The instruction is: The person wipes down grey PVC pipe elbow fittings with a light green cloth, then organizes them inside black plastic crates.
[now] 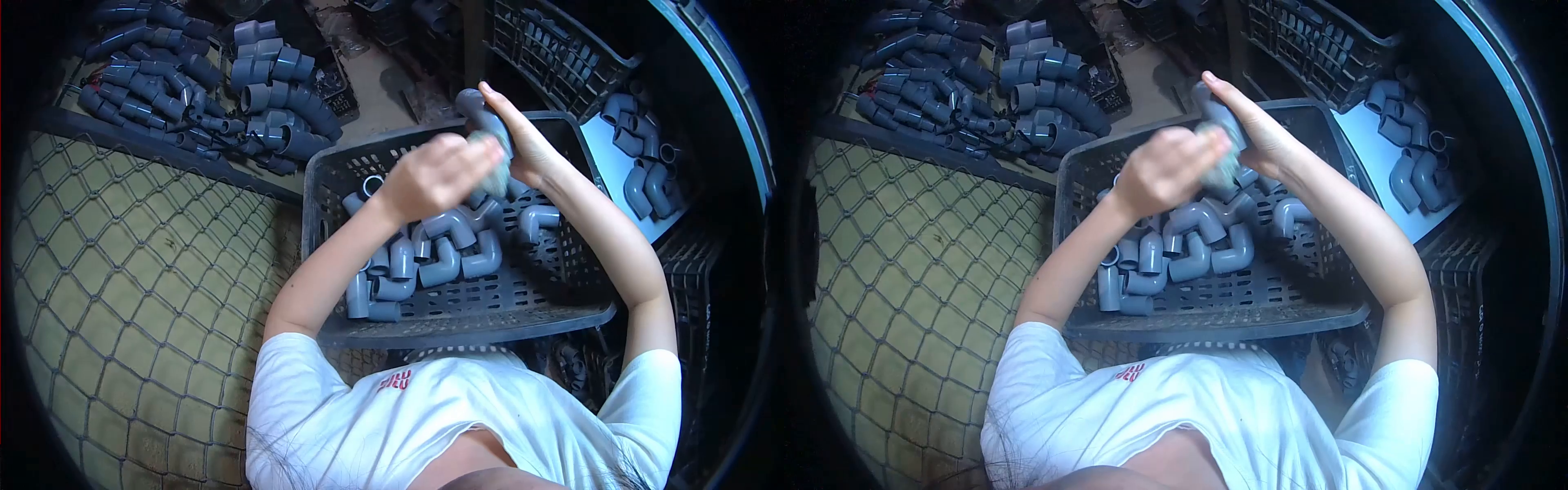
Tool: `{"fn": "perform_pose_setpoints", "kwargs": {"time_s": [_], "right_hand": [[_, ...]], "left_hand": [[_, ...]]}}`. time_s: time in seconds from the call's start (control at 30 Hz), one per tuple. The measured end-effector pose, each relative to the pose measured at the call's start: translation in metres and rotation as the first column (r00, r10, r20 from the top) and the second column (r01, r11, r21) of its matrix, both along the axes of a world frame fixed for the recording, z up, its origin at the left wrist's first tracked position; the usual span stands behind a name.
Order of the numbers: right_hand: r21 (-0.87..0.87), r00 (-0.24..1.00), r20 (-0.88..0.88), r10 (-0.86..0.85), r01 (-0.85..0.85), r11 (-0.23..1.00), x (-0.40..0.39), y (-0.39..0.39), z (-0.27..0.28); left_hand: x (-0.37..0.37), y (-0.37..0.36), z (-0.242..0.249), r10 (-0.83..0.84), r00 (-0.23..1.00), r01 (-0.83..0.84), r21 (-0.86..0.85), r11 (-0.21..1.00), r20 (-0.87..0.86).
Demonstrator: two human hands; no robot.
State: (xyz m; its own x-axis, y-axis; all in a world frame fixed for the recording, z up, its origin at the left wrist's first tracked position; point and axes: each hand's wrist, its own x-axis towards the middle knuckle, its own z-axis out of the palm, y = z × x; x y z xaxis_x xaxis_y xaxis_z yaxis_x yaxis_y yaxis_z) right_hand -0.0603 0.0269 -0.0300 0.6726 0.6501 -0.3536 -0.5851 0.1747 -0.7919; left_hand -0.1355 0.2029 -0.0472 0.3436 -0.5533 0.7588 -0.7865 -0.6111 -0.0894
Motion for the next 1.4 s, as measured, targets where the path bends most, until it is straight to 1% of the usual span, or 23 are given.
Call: {"fn": "perform_pose_setpoints", "kwargs": {"time_s": [0.07, 0.13, 0.17, 0.27, 0.3, 0.33, 0.4, 0.47, 0.5, 0.53, 0.63, 0.73, 0.8, 0.87, 0.97, 1.0, 1.07, 1.1, 1.13, 1.2, 1.27, 1.33, 1.4], "right_hand": [[-0.070, 0.994, 0.104, -0.015, 0.022, 0.997, 0.000, 0.003, -0.006], [-0.078, 0.998, 0.062, -0.033, 0.038, 0.996, -0.004, 0.008, -0.006], [-0.087, 0.998, 0.023, -0.054, 0.056, 0.995, -0.005, 0.012, -0.006], [-0.041, 0.996, -0.042, -0.084, 0.082, 0.996, -0.008, 0.011, -0.004], [0.002, 0.998, -0.052, 0.039, -0.039, 0.999, -0.001, 0.006, -0.006], [-0.013, 0.996, 0.074, 0.056, -0.056, 0.998, 0.001, 0.006, -0.009], [-0.086, 0.997, 0.009, -0.073, 0.073, 0.994, -0.003, 0.009, -0.011], [-0.025, 0.998, 0.061, -0.022, 0.023, 0.999, -0.002, 0.009, -0.015], [-0.021, 0.995, 0.093, 0.027, -0.025, 0.999, -0.001, 0.006, -0.015], [-0.012, 0.995, 0.094, 0.032, -0.031, 0.999, -0.001, 0.006, -0.016], [-0.029, 0.986, 0.154, -0.069, 0.074, 0.997, 0.001, 0.005, -0.017], [-0.118, 0.975, 0.198, -0.102, 0.127, 0.985, 0.003, 0.009, -0.015], [-0.161, 0.969, 0.201, -0.143, 0.176, 0.971, -0.003, 0.010, -0.009], [-0.131, 0.984, 0.174, -0.025, 0.049, 0.990, 0.008, 0.004, -0.024], [-0.144, 0.985, 0.160, -0.066, 0.089, 0.986, 0.006, 0.005, -0.024], [-0.146, 0.985, 0.160, -0.065, 0.088, 0.985, 0.006, 0.005, -0.025], [-0.082, 0.993, 0.118, -0.016, 0.026, 0.996, 0.005, 0.005, -0.026], [-0.048, 0.985, 0.132, -0.107, 0.115, 0.992, 0.001, 0.012, -0.025], [-0.147, 0.972, 0.203, -0.122, 0.153, 0.977, -0.006, 0.012, -0.010], [-0.147, 0.973, 0.226, -0.052, 0.087, 0.985, -0.001, 0.010, -0.012], [-0.135, 0.972, 0.219, -0.080, 0.111, 0.985, -0.004, 0.015, -0.011], [-0.129, 0.971, 0.211, -0.115, 0.145, 0.981, -0.003, 0.014, -0.012], [-0.129, 0.970, 0.192, -0.147, 0.174, 0.976, 0.004, 0.017, -0.022]], "left_hand": [[0.000, -0.002, 0.004, -0.001, 0.998, -0.006, 0.109, 0.994, 0.056], [0.009, 0.008, 0.003, 0.100, 0.992, -0.104, 0.040, 0.994, 0.078], [0.009, 0.012, 0.003, 0.178, 0.984, -0.178, -0.020, 0.984, -0.004], [0.005, 0.007, -0.007, 0.144, 0.989, -0.146, -0.035, 0.989, -0.039], [0.003, 0.002, -0.004, 0.064, 0.997, -0.067, 0.058, 0.996, 0.049], [0.002, -0.002, -0.006, 0.016, 0.999, -0.021, 0.107, 0.994, 0.052], [0.006, 0.004, -0.003, 0.033, 0.998, -0.040, 0.110, 0.993, 0.062], [0.012, 0.016, 0.002, 0.267, 0.963, -0.269, -0.036, 0.963, -0.041], [0.012, 0.016, 0.006, 0.321, 0.939, -0.337, -0.142, 0.931, -0.128], [0.011, 0.016, 0.004, 0.327, 0.937, -0.342, -0.134, 0.930, -0.125], [0.002, -0.001, -0.007, 0.041, 0.998, -0.043, -0.069, 0.997, -0.037], [0.008, -0.001, -0.011, 0.105, 0.994, -0.105, -0.026, 0.994, -0.017], [0.016, 0.010, -0.007, 0.274, 0.959, -0.279, -0.077, 0.957, -0.071], [0.017, 0.016, -0.005, 0.308, 0.944, -0.319, -0.094, 0.943, -0.117], [0.010, 0.003, -0.018, 0.146, 0.989, -0.146, -0.011, 0.989, -0.005], [0.005, -0.001, -0.015, 0.129, 0.991, -0.130, 0.077, 0.988, 0.023], [0.009, 0.003, -0.018, 0.188, 0.982, -0.189, 0.100, 0.977, 0.014], [0.013, 0.007, -0.016, 0.255, 0.966, -0.255, 0.022, 0.967, -0.029], [0.018, 0.012, -0.014, 0.316, 0.946, -0.320, -0.048, 0.946, -0.076], [0.023, 0.020, -0.013, 0.360, 0.908, -0.397, -0.166, 0.903, -0.214], [0.020, 0.017, -0.018, 0.318, 0.931, -0.347, -0.166, 0.923, -0.178], [0.010, 0.006, -0.020, 0.216, 0.956, -0.240, -0.111, 0.964, -0.199], [0.012, 0.000, -0.023, 0.212, 0.969, -0.216, -0.015, 0.976, -0.127]]}}
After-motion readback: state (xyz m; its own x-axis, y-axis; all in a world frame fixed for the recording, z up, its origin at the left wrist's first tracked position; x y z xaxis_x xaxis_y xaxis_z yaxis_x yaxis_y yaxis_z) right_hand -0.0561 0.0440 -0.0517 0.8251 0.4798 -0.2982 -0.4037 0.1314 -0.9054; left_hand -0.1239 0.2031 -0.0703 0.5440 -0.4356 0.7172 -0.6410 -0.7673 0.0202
